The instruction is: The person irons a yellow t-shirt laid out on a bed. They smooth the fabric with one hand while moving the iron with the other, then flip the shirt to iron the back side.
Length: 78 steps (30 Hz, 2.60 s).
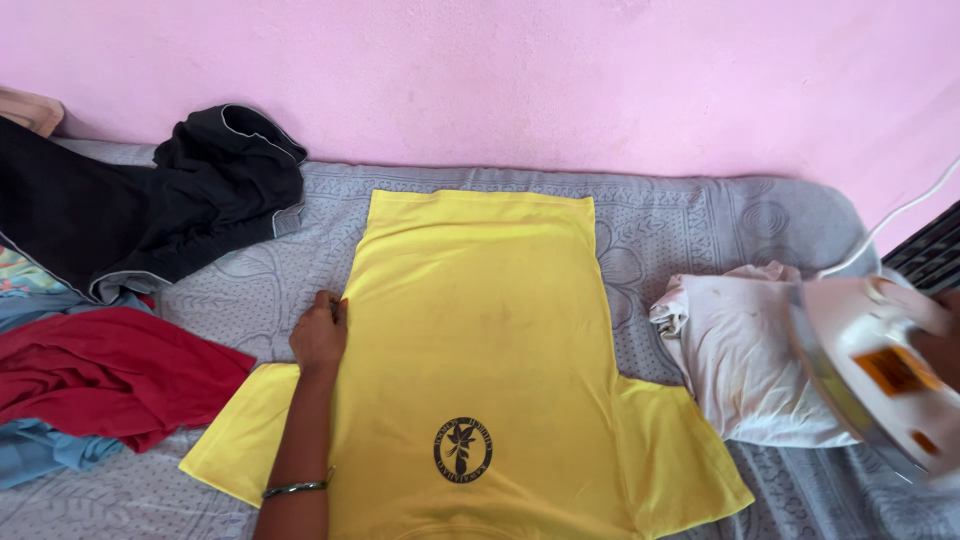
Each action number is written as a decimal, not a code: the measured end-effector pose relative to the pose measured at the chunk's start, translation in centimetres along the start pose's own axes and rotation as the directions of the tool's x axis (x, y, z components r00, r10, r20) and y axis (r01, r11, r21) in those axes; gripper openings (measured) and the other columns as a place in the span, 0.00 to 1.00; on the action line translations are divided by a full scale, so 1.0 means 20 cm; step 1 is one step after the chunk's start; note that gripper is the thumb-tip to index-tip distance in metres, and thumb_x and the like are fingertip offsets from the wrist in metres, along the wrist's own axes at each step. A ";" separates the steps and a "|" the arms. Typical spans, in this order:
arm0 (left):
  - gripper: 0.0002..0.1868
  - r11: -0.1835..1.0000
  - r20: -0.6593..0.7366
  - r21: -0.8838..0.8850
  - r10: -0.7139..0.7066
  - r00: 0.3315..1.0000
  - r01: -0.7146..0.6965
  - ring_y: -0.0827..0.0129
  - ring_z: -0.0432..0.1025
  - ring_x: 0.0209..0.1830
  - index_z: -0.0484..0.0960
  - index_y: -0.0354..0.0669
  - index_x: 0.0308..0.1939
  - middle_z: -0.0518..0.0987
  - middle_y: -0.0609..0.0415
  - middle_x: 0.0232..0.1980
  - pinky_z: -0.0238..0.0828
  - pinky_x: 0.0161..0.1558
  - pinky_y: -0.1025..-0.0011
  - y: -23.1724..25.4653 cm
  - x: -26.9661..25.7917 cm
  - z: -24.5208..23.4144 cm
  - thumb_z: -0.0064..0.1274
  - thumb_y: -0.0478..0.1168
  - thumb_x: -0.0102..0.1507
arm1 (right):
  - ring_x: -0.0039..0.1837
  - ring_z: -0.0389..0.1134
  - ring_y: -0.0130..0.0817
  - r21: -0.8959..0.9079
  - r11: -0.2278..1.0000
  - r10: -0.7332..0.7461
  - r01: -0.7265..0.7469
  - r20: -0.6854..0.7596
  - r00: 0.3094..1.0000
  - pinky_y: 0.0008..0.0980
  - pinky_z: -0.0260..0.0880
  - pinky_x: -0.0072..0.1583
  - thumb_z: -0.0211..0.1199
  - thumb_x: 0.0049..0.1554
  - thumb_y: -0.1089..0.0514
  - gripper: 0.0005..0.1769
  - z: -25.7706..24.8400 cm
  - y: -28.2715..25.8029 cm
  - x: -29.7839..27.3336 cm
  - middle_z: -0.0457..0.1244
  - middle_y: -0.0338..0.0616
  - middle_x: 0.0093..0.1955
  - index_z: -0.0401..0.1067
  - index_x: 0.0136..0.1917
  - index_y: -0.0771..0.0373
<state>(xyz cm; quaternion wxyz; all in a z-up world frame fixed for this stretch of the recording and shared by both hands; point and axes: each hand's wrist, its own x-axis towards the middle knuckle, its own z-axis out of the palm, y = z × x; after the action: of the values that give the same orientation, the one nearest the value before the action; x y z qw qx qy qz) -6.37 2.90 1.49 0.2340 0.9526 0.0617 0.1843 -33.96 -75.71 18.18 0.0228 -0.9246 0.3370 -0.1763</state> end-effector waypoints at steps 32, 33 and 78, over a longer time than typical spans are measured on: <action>0.18 0.992 0.066 -0.123 0.048 0.997 -0.040 0.43 0.76 0.50 0.71 0.47 0.59 0.79 0.42 0.54 0.72 0.47 0.48 0.02 -0.05 -0.06 0.54 0.45 0.67 | 0.61 0.71 0.68 -0.093 0.996 0.000 0.016 0.164 0.986 0.60 0.71 0.61 0.64 0.61 0.46 0.31 0.42 -0.46 0.19 0.68 0.71 0.59 0.67 0.65 0.75; 0.18 0.989 0.062 -0.145 0.047 0.997 -0.038 0.44 0.76 0.50 0.71 0.46 0.59 0.79 0.43 0.54 0.72 0.47 0.48 0.01 -0.04 -0.05 0.53 0.45 0.67 | 0.61 0.72 0.69 -0.110 0.994 0.029 -0.008 0.189 0.982 0.61 0.72 0.61 0.63 0.63 0.47 0.31 0.39 -0.41 0.20 0.69 0.72 0.60 0.65 0.66 0.75; 0.31 0.922 0.280 0.011 0.368 0.887 -0.387 0.41 0.65 0.66 0.68 0.46 0.69 0.66 0.40 0.69 0.62 0.66 0.45 -0.53 -0.37 -0.66 0.52 0.56 0.67 | 0.70 0.61 0.49 0.366 0.766 -0.641 0.528 0.388 0.662 0.42 0.64 0.69 0.72 0.48 0.45 0.49 0.31 -1.03 -1.12 0.55 0.54 0.74 0.56 0.79 0.50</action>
<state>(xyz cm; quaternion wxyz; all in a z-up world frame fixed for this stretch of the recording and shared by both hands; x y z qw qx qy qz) -18.50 16.34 4.99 0.1680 0.9698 -0.1513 0.0915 -35.06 -46.09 8.73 0.1522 -0.9877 -0.0194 0.0309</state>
